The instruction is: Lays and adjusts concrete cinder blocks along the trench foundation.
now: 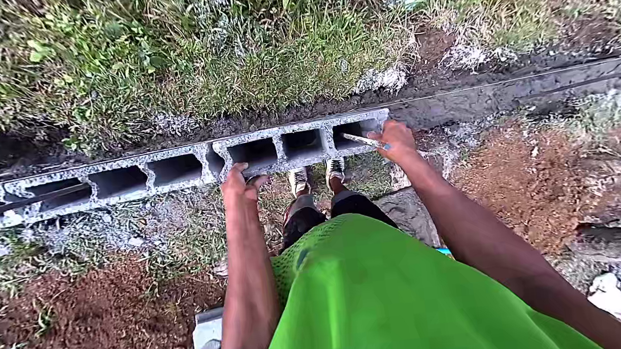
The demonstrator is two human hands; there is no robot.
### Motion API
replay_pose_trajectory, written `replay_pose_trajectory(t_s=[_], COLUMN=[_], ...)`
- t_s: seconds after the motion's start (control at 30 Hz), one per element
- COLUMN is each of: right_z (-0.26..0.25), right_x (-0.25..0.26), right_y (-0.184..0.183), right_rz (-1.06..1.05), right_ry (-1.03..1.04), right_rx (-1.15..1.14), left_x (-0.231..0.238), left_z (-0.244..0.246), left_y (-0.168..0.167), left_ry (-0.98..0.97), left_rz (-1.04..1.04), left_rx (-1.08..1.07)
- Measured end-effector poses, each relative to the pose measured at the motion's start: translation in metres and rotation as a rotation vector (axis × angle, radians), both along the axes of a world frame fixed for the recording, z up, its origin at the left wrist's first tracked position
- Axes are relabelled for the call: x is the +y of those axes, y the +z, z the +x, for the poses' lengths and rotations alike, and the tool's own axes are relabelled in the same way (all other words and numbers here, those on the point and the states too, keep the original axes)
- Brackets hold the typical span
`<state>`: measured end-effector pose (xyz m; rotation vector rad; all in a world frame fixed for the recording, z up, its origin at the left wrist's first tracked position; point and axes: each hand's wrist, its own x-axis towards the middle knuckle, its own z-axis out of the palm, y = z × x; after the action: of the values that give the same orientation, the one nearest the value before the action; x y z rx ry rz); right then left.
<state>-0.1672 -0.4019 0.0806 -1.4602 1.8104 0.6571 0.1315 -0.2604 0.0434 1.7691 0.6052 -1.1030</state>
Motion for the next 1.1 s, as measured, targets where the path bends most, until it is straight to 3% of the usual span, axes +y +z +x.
replay_pose_trajectory(t_s=[1.1], right_z=[0.0], right_x=[0.002], right_y=[-0.003], right_rz=[-0.082], right_ry=[0.053], right_rx=[-0.076], left_x=[0.015], left_z=[0.003], left_y=[-0.003], left_ry=[-0.06], left_rz=[-0.212], left_rx=[0.069])
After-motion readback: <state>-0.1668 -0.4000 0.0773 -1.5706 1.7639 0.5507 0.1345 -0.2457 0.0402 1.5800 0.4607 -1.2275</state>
